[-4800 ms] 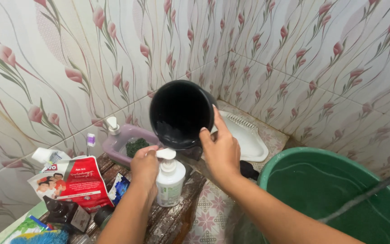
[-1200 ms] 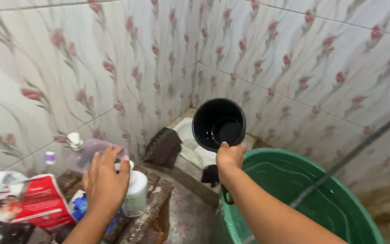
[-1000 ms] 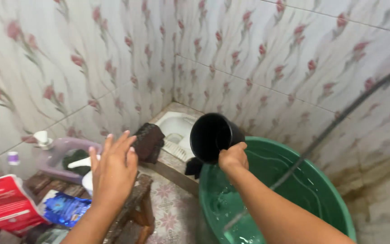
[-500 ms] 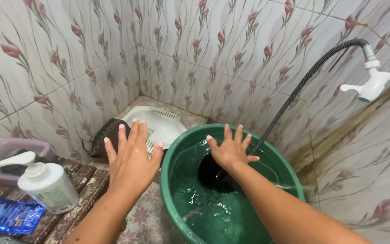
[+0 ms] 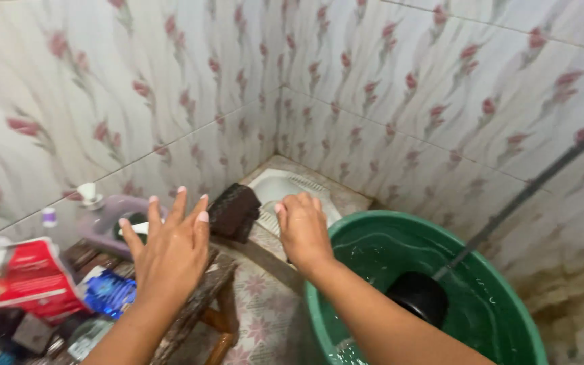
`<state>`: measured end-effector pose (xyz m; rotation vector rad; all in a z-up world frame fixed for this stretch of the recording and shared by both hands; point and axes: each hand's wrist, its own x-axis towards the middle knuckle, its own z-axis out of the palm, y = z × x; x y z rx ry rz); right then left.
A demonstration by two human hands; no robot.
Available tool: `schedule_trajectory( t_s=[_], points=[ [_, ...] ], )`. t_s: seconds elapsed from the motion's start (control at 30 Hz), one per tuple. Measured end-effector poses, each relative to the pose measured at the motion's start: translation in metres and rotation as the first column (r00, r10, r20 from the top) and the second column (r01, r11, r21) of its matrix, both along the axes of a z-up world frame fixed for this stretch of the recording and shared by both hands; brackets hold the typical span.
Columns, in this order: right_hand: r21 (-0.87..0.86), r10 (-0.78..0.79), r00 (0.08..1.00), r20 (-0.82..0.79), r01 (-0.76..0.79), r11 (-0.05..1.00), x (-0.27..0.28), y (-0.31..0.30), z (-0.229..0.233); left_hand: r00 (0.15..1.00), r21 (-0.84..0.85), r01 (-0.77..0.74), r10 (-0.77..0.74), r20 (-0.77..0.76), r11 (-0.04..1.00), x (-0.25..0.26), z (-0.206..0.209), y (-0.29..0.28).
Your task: Cleaning various soap, shampoo, and face wash containers with water and organizing them on a bathroom shelf.
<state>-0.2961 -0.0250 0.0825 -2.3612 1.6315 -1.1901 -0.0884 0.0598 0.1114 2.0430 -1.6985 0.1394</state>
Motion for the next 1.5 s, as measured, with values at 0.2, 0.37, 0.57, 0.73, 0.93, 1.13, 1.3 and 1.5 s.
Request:
schedule_trajectory(
  t_s=[0.2,0.37,0.57,0.73,0.93,1.13,1.3,1.5],
  points=[
    [0.163,0.267,0.96,0.081,-0.277,0.947,0.09,0.018,-0.012,0.966,0.021,-0.19,0.191,-0.176,0.982,0.073,-0.031,0.016],
    [0.387,0.403,0.912,-0.075,-0.345,0.855,0.142,0.02,-0.039,0.843,0.027,-0.259,0.24,-0.481,0.965,0.114,-0.078,0.018],
    [0.631,0.461,0.876,-0.14,-0.28,0.724,0.179,0.007,-0.072,0.635,0.025,-0.075,0.067,-0.77,0.997,0.145,-0.148,0.006],
    [0.5,0.509,0.858,0.068,-0.471,0.727,0.184,-0.011,-0.108,0.414,0.134,0.048,0.103,-0.905,0.99,0.142,-0.17,-0.006],
    [0.422,0.53,0.844,0.077,-0.509,0.75,0.186,-0.003,-0.097,0.249,-0.049,0.121,-0.078,-0.965,0.991,0.145,-0.179,-0.01],
    [0.342,0.577,0.804,0.14,-0.587,0.734,0.181,0.007,0.01,0.434,0.254,-0.039,0.245,-0.867,0.966,0.132,-0.044,0.034],
    [0.315,0.604,0.794,0.072,-0.592,0.742,0.186,0.024,0.124,0.592,-0.167,-0.09,-0.082,-0.801,0.982,0.144,0.025,0.054],
    [0.144,0.777,0.586,0.231,-0.81,0.568,0.197,0.06,0.239,0.714,-0.259,-0.224,-0.023,-0.7,0.94,0.134,0.166,0.114]
  ],
)
